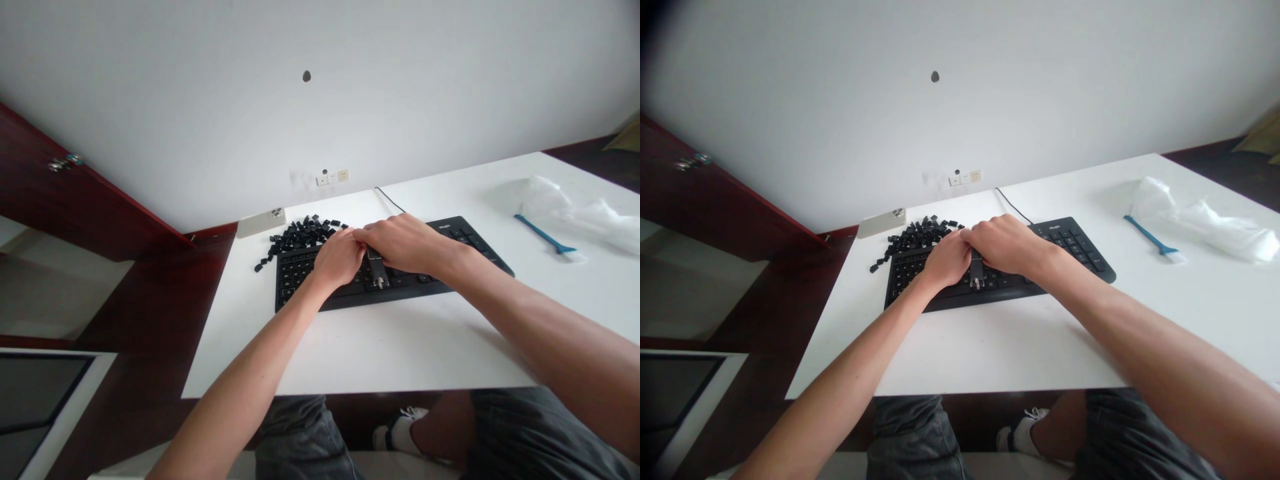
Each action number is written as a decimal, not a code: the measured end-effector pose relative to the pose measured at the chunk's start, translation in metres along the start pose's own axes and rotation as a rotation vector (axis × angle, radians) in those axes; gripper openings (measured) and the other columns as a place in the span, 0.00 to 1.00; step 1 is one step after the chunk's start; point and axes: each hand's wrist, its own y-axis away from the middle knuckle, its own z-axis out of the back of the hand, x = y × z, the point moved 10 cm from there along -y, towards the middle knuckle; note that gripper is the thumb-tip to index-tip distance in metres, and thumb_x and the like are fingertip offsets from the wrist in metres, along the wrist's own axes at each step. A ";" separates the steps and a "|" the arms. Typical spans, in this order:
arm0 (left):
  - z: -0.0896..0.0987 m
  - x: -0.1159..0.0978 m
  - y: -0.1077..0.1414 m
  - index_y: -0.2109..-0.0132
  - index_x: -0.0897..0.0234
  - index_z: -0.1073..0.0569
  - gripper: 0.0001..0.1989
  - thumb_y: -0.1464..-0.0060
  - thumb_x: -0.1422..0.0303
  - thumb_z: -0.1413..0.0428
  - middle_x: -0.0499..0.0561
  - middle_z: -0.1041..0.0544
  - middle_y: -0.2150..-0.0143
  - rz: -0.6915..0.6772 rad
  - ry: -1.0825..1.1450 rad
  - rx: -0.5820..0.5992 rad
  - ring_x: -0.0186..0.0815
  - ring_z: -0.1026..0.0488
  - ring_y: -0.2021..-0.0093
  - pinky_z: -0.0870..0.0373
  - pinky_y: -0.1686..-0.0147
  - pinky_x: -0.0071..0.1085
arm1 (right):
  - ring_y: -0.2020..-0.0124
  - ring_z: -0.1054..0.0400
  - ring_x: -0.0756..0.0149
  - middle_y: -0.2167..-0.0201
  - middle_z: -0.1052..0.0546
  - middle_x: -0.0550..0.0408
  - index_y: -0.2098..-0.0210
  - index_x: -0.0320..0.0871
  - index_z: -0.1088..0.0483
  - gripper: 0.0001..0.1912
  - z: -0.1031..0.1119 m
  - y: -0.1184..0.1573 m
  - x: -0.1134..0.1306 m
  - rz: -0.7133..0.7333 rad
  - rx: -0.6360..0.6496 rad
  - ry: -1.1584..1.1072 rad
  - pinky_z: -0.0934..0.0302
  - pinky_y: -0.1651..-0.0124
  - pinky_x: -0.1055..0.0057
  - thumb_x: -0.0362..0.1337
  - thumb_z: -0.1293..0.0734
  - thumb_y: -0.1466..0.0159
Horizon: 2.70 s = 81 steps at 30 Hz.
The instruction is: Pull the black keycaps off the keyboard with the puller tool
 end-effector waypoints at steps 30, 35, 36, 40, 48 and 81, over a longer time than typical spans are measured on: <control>-0.007 0.003 -0.017 0.57 0.61 0.23 0.10 0.33 0.72 0.50 0.58 0.16 0.52 0.164 0.087 -0.090 0.49 0.19 0.48 0.22 0.46 0.44 | 0.69 0.32 0.59 0.69 0.22 0.50 0.55 0.46 0.29 0.11 0.013 0.001 -0.028 -0.158 -0.149 -0.303 0.51 0.66 0.65 0.43 0.39 0.30; -0.006 -0.001 -0.016 0.44 0.60 0.23 0.15 0.29 0.72 0.52 0.57 0.18 0.41 0.167 0.078 -0.105 0.46 0.24 0.38 0.35 0.30 0.49 | 0.51 0.31 0.53 0.55 0.21 0.45 0.62 0.44 0.27 0.07 0.029 0.002 -0.018 0.063 -0.491 -0.588 0.38 0.49 0.59 0.36 0.37 0.32; -0.004 0.001 -0.016 0.43 0.59 0.23 0.16 0.28 0.71 0.52 0.57 0.19 0.40 0.202 0.096 -0.100 0.45 0.23 0.38 0.33 0.31 0.47 | 0.52 0.31 0.54 0.58 0.21 0.46 0.63 0.44 0.27 0.07 0.027 0.001 -0.017 0.116 -0.530 -0.706 0.37 0.47 0.58 0.35 0.37 0.31; -0.001 0.004 -0.011 0.42 0.59 0.23 0.16 0.29 0.69 0.50 0.57 0.18 0.43 0.283 0.141 -0.061 0.45 0.21 0.42 0.28 0.37 0.39 | 0.64 0.30 0.60 0.70 0.24 0.53 0.72 0.44 0.29 0.14 0.000 -0.007 -0.023 0.050 -0.594 -1.075 0.36 0.55 0.61 0.39 0.36 0.30; -0.008 0.005 -0.012 0.46 0.58 0.20 0.13 0.30 0.70 0.47 0.56 0.18 0.44 0.255 0.088 -0.019 0.45 0.23 0.40 0.34 0.31 0.40 | 0.68 0.31 0.62 0.73 0.26 0.54 0.77 0.44 0.31 0.20 -0.008 -0.006 -0.014 0.027 -0.661 -1.193 0.37 0.60 0.64 0.42 0.36 0.29; 0.013 0.003 -0.005 0.41 0.56 0.26 0.18 0.25 0.52 0.51 0.45 0.20 0.71 0.194 0.390 -0.231 0.38 0.22 0.70 0.32 0.65 0.29 | 0.81 0.40 0.68 0.82 0.33 0.56 0.77 0.45 0.31 0.25 -0.040 0.011 -0.099 -0.687 -0.766 -1.550 0.45 0.77 0.69 0.53 0.39 0.31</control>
